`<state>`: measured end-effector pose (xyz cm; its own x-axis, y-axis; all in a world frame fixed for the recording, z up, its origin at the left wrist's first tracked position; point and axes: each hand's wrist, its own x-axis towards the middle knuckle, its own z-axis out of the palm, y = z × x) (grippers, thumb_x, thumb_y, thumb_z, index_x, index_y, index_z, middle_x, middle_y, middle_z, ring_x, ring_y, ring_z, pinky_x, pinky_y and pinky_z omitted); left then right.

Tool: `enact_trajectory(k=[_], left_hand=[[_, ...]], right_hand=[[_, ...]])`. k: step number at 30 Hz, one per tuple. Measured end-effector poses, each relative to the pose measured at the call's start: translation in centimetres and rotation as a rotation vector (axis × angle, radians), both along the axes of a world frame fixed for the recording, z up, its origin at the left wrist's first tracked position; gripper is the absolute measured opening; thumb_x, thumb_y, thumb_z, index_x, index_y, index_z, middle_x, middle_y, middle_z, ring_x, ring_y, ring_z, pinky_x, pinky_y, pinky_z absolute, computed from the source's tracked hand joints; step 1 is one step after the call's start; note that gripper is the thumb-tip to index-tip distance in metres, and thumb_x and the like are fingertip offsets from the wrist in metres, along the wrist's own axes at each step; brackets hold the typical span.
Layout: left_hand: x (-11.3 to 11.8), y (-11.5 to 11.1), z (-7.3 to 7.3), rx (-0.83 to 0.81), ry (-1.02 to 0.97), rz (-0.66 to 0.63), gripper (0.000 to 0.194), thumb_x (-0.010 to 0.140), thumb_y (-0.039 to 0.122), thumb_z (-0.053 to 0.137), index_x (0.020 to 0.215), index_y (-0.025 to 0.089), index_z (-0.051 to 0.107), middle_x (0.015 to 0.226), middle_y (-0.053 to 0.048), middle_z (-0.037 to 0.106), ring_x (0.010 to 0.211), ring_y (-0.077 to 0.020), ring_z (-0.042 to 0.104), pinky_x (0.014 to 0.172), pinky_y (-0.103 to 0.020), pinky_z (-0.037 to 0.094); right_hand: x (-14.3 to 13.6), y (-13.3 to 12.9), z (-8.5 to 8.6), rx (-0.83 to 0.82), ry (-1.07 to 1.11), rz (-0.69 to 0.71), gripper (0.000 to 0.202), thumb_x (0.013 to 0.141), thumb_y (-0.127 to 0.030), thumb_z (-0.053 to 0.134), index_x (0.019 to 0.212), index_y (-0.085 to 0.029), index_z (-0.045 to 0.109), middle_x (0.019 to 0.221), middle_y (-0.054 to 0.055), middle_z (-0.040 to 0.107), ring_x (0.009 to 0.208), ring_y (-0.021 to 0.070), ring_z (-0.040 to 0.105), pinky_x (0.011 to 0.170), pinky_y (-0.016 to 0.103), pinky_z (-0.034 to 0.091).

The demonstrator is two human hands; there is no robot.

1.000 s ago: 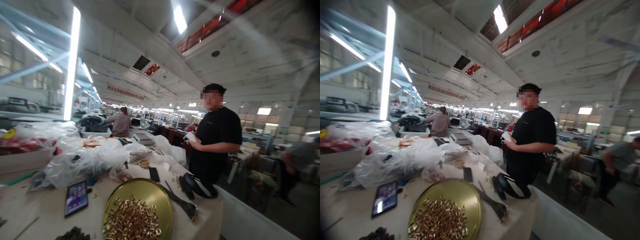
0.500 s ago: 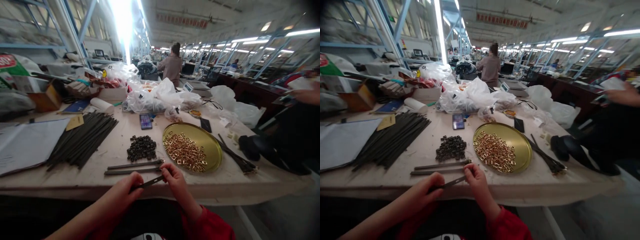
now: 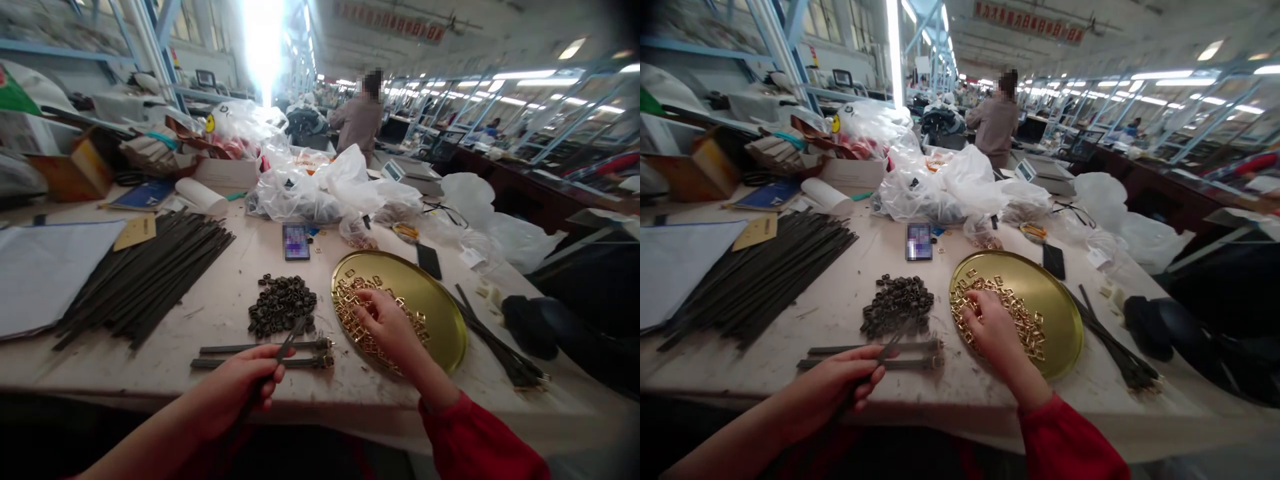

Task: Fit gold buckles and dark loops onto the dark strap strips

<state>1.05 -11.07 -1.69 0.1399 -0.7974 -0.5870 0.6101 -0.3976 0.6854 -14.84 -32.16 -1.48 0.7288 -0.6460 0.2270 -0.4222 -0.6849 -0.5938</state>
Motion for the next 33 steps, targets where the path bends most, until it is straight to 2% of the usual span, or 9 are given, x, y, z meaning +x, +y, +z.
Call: enact_trajectory(k=[3, 5, 10, 15, 22, 26, 28, 31, 33], left_hand=[[0.7, 0.0, -0.4, 0.016, 0.073, 0.070, 0.031, 0.072, 0.018, 0.061, 0.102, 0.014, 0.055, 0.067, 0.003, 0.049, 0.048, -0.0042, 0.038, 0.044, -0.016, 0.041], [1.1, 0.3, -0.7, 0.017, 0.092, 0.103, 0.028, 0.075, 0.015, 0.057, 0.102, 0.013, 0.055, 0.069, 0.003, 0.049, 0.049, -0.0038, 0.039, 0.045, -0.016, 0.042], [1.6, 1.3, -1.4, -0.018, 0.186, 0.121, 0.027, 0.079, 0.013, 0.053, 0.106, 0.013, 0.055, 0.070, 0.002, 0.049, 0.049, -0.0034, 0.041, 0.045, -0.016, 0.043], [1.3, 2.0, -1.3, -0.049, 0.271, 0.113, 0.029, 0.078, 0.011, 0.053, 0.107, 0.013, 0.055, 0.071, 0.002, 0.048, 0.049, -0.0028, 0.041, 0.046, -0.015, 0.042], [0.5, 2.7, -0.9, -0.079, 0.272, 0.102, 0.027, 0.077, 0.011, 0.054, 0.104, 0.012, 0.057, 0.069, 0.002, 0.047, 0.048, -0.0034, 0.041, 0.046, -0.015, 0.042], [-0.1, 2.8, -0.3, -0.051, 0.258, 0.097, 0.026, 0.078, 0.010, 0.051, 0.103, 0.011, 0.057, 0.067, 0.002, 0.047, 0.047, -0.0038, 0.040, 0.045, -0.015, 0.043], [-0.5, 2.8, -0.1, -0.056, 0.252, 0.083, 0.025, 0.080, 0.012, 0.051, 0.104, 0.012, 0.057, 0.067, 0.002, 0.047, 0.047, -0.0039, 0.040, 0.044, -0.015, 0.042], [-1.2, 2.6, -0.1, -0.037, 0.250, 0.049, 0.023, 0.083, 0.021, 0.050, 0.105, 0.014, 0.058, 0.067, 0.001, 0.048, 0.048, -0.0041, 0.040, 0.044, -0.014, 0.041], [-1.6, 2.4, -0.1, -0.024, 0.236, 0.024, 0.024, 0.084, 0.024, 0.050, 0.104, 0.014, 0.059, 0.068, 0.001, 0.048, 0.049, -0.0044, 0.040, 0.044, -0.015, 0.041]], right_hand=[[2.9, 1.4, -0.7, -0.128, 0.185, 0.167, 0.012, 0.085, -0.022, 0.048, 0.093, -0.018, 0.057, 0.090, 0.004, 0.060, 0.079, 0.0153, 0.056, 0.072, 0.027, 0.043], [4.3, 2.4, -1.5, -0.201, 0.283, 0.225, 0.011, 0.086, -0.020, 0.048, 0.088, -0.019, 0.058, 0.086, 0.002, 0.061, 0.078, 0.0144, 0.057, 0.069, 0.025, 0.042], [5.7, 3.7, -2.9, -0.282, 0.389, 0.250, 0.010, 0.083, -0.018, 0.051, 0.077, -0.020, 0.060, 0.077, 0.003, 0.061, 0.070, 0.0171, 0.057, 0.061, 0.027, 0.039], [6.5, 4.6, -3.9, -0.333, 0.447, 0.258, 0.007, 0.077, -0.014, 0.056, 0.075, -0.020, 0.060, 0.076, 0.005, 0.060, 0.066, 0.0196, 0.056, 0.056, 0.028, 0.035], [6.4, 4.4, -4.3, -0.239, 0.329, 0.205, 0.013, 0.077, -0.009, 0.052, 0.067, -0.018, 0.055, 0.075, 0.006, 0.057, 0.067, 0.0173, 0.052, 0.060, 0.028, 0.034], [4.5, 4.9, -3.1, -0.106, 0.160, 0.142, 0.012, 0.083, -0.022, 0.050, 0.073, -0.018, 0.053, 0.072, 0.003, 0.056, 0.067, 0.0159, 0.052, 0.063, 0.028, 0.038], [3.2, 5.9, -2.6, 0.059, 0.036, 0.103, 0.017, 0.086, -0.032, 0.045, 0.086, -0.017, 0.053, 0.072, 0.001, 0.056, 0.063, 0.0139, 0.053, 0.059, 0.026, 0.042], [1.7, 7.8, -2.4, 0.634, -0.276, 0.025, 0.031, 0.081, -0.040, 0.053, 0.104, -0.019, 0.054, 0.076, 0.000, 0.059, 0.062, 0.0097, 0.054, 0.057, 0.021, 0.046], [1.2, 8.8, -2.5, 0.997, -0.461, -0.045, 0.035, 0.074, -0.040, 0.064, 0.102, -0.020, 0.059, 0.078, -0.001, 0.062, 0.063, 0.0069, 0.055, 0.059, 0.017, 0.047]])
